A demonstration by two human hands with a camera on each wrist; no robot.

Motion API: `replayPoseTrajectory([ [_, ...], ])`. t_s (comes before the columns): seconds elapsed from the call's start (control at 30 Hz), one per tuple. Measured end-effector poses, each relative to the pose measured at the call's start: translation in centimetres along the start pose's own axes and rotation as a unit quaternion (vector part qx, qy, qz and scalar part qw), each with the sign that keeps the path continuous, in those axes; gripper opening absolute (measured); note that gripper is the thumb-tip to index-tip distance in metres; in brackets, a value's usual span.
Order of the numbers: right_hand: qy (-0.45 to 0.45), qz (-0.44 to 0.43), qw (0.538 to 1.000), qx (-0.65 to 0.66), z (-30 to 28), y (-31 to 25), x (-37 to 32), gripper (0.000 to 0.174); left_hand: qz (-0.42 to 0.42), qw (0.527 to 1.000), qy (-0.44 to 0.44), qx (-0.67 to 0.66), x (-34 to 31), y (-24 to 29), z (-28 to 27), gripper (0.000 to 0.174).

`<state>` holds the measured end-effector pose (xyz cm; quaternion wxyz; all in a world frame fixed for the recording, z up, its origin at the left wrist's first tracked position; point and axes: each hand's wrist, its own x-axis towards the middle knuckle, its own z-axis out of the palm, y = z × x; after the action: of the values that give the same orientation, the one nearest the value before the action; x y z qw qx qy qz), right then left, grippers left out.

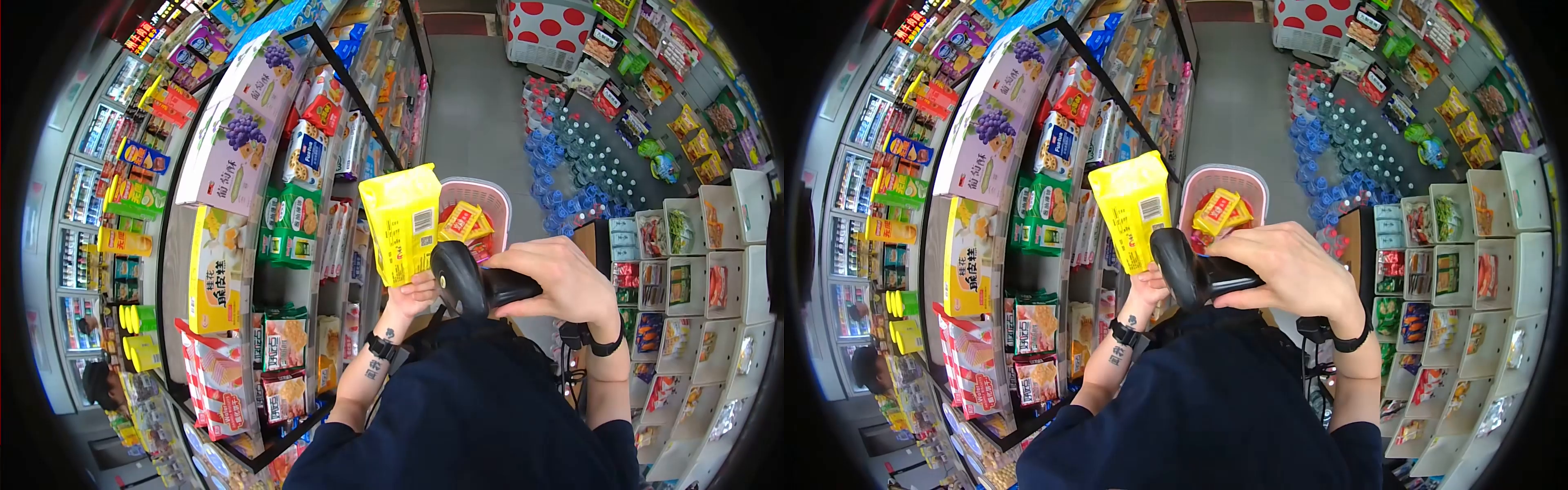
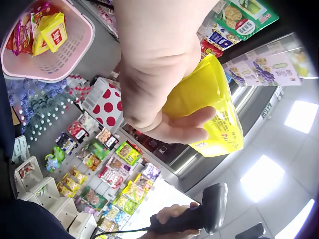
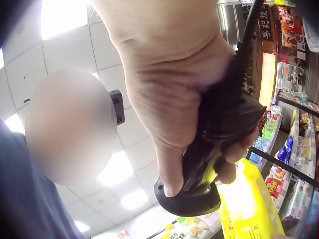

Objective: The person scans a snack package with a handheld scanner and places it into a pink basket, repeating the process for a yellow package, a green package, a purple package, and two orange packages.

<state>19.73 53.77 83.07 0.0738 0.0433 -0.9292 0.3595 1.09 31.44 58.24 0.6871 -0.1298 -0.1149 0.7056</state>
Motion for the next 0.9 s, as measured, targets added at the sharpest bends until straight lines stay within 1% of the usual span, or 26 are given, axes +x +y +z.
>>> replayPoseTrajectory([
  [0.07,0.001,-0.004,1.0,0.004,-0.1,0.3,-0.4,0.053,-0.012,1.0,-0.005,-0.003,0.3,-0.1,0.1,0.054],
  [0.13,-0.016,0.017,1.0,0.01,-0.2,0.6,-0.8,0.052,-0.025,1.0,-0.006,-0.003,0.6,-0.3,0.2,0.054],
  [0.17,-0.015,0.018,1.0,0.012,-0.5,0.7,-1.1,0.052,-0.007,1.0,0.005,-0.007,0.6,-0.4,0.0,0.055],
  [0.23,-0.015,0.048,0.997,0.058,-1.2,1.2,-1.8,0.052,0.011,1.0,0.021,-0.013,0.7,-0.2,-0.6,0.055],
  [0.27,0.017,0.052,0.996,0.064,-1.2,2.0,-2.6,0.054,0.01,0.999,0.029,0.024,1.0,0.5,-0.9,0.056],
  [0.3,0.048,0.079,0.992,0.081,-1.6,2.5,-3.4,0.055,0.009,0.997,0.037,0.06,1.4,0.9,-1.1,0.057],
  [0.33,0.079,0.106,0.986,0.097,-2.0,2.9,-4.4,0.057,0.03,0.994,-0.004,0.101,1.6,1.1,-1.3,0.058],
  [0.37,0.106,0.125,0.981,0.099,-2.1,4.0,-5.6,0.057,0.078,0.979,0.043,0.184,1.0,2.5,-2.6,0.06],
  [0.4,0.128,0.143,0.977,0.089,-2.4,4.8,-6.9,0.055,0.125,0.952,0.088,0.266,1.0,3.2,-2.5,0.062],
  [0.43,0.136,0.184,0.969,0.094,-2.6,5.4,-8.2,0.053,0.149,0.919,0.156,0.331,0.8,3.6,-2.6,0.062],
  [0.47,0.142,0.225,0.959,0.1,-2.7,6.2,-9.6,0.051,0.171,0.876,0.222,0.393,1.3,3.2,-1.5,0.062],
  [0.5,0.174,0.219,0.955,0.099,-1.9,7.7,-11.4,0.049,0.173,0.836,0.275,0.442,1.8,3.9,-2.2,0.06],
  [0.53,0.172,0.221,0.955,0.101,-1.5,8.8,-13.1,0.049,0.192,0.776,0.32,0.508,2.2,3.9,-3.3,0.056],
  [0.6,0.173,0.292,0.933,0.12,-1.2,10.1,-15.9,0.05,0.219,0.625,0.401,0.633,2.5,4.3,-6.2,0.051],
  [0.63,0.168,0.313,0.925,0.136,-1.1,10.6,-17.1,0.051,0.217,0.593,0.412,0.657,2.3,4.7,-8.0,0.052],
  [0.67,0.166,0.312,0.925,0.137,-0.7,11.2,-18.3,0.051,0.212,0.521,0.434,0.704,2.0,6.3,-11.8,0.056],
  [0.73,0.192,0.319,0.913,0.168,0.0,12.6,-20.1,0.051,0.208,0.477,0.432,0.737,1.7,6.6,-15.6,0.059],
  [0.77,0.183,0.339,0.905,0.182,-0.1,13.0,-20.6,0.05,0.19,0.496,0.449,0.718,2.3,6.0,-15.6,0.063],
  [0.8,0.182,0.342,0.903,0.188,0.1,13.5,-21.0,0.05,0.185,0.493,0.454,0.719,2.6,5.4,-15.7,0.063],
  [0.87,0.2,0.357,0.891,0.195,0.7,14.5,-21.5,0.049,0.147,0.555,0.496,0.652,3.7,4.6,-15.7,0.071],
  [0.9,0.204,0.363,0.886,0.206,1.1,14.8,-21.7,0.047,0.13,0.545,0.497,0.662,4.3,5.0,-16.2,0.077],
])
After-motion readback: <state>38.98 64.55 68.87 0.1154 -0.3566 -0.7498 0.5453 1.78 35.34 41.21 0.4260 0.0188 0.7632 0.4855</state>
